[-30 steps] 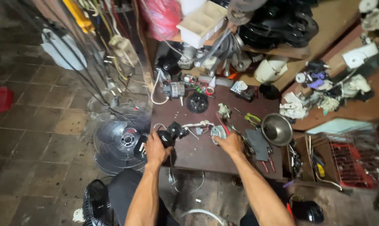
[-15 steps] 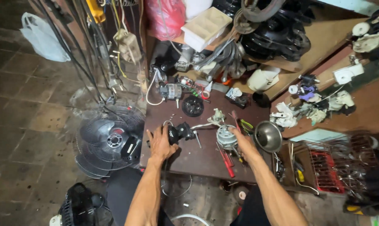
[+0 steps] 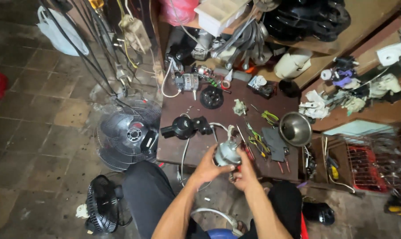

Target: The person sits on the floor and uses a red screwdriver to work on various electrical components, including a fan motor and a black plastic housing. They manipulate wires and small parts on a cluttered workbench, occasionally picking up a metal bowl and a rag to assist with the task.

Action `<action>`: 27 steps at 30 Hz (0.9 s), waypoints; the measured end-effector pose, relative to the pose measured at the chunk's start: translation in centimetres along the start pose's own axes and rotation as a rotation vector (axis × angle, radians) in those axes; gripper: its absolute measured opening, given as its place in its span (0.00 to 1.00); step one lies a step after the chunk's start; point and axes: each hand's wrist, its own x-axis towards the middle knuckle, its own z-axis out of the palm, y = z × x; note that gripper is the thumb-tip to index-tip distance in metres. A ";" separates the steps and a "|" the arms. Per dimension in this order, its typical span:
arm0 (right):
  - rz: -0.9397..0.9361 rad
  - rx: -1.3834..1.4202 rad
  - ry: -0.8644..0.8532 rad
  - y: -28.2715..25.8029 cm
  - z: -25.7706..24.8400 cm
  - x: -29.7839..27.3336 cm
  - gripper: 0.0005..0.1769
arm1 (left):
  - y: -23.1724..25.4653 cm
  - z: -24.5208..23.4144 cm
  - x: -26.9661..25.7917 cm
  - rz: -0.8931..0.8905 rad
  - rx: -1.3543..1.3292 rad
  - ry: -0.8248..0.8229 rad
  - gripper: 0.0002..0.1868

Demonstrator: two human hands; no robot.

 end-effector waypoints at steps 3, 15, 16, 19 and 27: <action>-0.038 -0.122 -0.008 2.2 0.2 -0.5 0.34 | -3.3 0.5 1.0 0.013 -0.046 0.016 0.57; -0.419 -0.728 0.044 2.1 -6.6 -7.4 0.16 | -1.9 -1.4 0.7 -0.082 -0.034 0.095 0.54; -0.417 -0.731 0.043 1.6 -6.6 -7.6 0.16 | -1.7 -1.5 0.6 -0.082 -0.036 0.097 0.54; -0.330 -1.024 0.074 0.4 -7.3 -7.6 0.23 | -1.1 -1.9 -0.1 -0.053 -0.038 0.048 0.53; -0.778 -1.086 -0.146 -3.1 -6.6 -7.2 0.20 | -0.4 -1.1 -1.6 0.252 -0.336 -0.076 0.51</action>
